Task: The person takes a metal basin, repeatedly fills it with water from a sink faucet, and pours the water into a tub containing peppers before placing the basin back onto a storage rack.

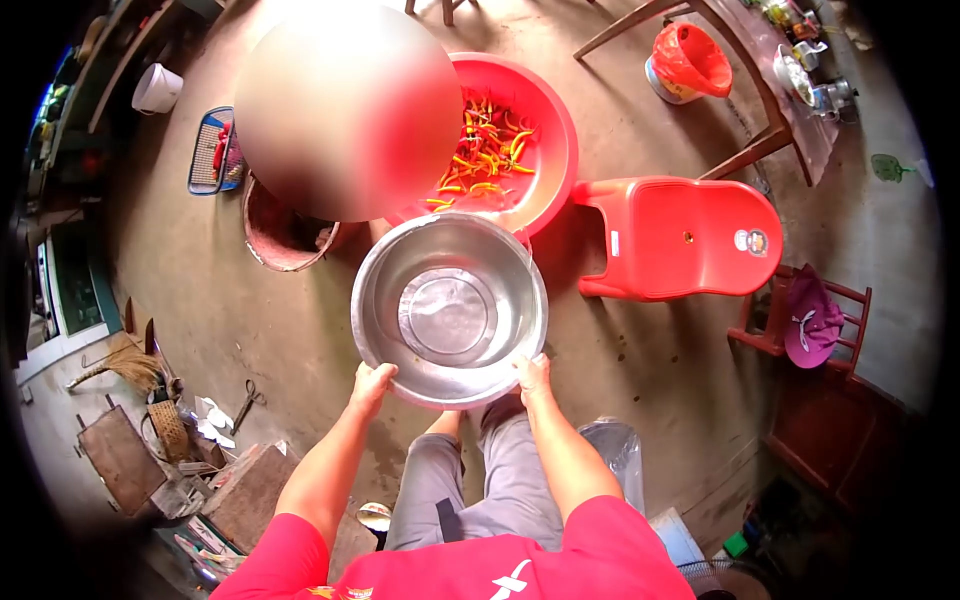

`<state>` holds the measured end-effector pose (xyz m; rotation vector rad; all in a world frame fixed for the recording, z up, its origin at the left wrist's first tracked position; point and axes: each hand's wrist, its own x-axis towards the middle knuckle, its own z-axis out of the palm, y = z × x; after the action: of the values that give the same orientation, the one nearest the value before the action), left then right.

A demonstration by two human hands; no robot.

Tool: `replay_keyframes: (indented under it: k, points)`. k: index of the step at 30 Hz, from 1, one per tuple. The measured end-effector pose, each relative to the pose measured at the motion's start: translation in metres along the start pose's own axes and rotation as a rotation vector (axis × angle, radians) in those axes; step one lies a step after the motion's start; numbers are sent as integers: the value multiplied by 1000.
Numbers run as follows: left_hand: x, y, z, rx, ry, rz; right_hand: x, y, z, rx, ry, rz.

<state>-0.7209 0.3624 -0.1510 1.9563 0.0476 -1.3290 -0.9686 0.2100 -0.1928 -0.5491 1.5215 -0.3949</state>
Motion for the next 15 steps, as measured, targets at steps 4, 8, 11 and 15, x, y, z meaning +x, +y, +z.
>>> replay_keyframes:
  k: [4,8,11,15]
  points:
    - [18,-3,10,-48,36,-49,29,-4,4,-99,-31,-3]
    - [22,4,18,-71,64,-123,51,-2,3,-155,-40,32]
    - [33,-6,20,-122,77,-151,62,-5,7,-169,-32,27]
    - [37,2,22,-129,75,-188,70,-12,12,-164,-62,61]
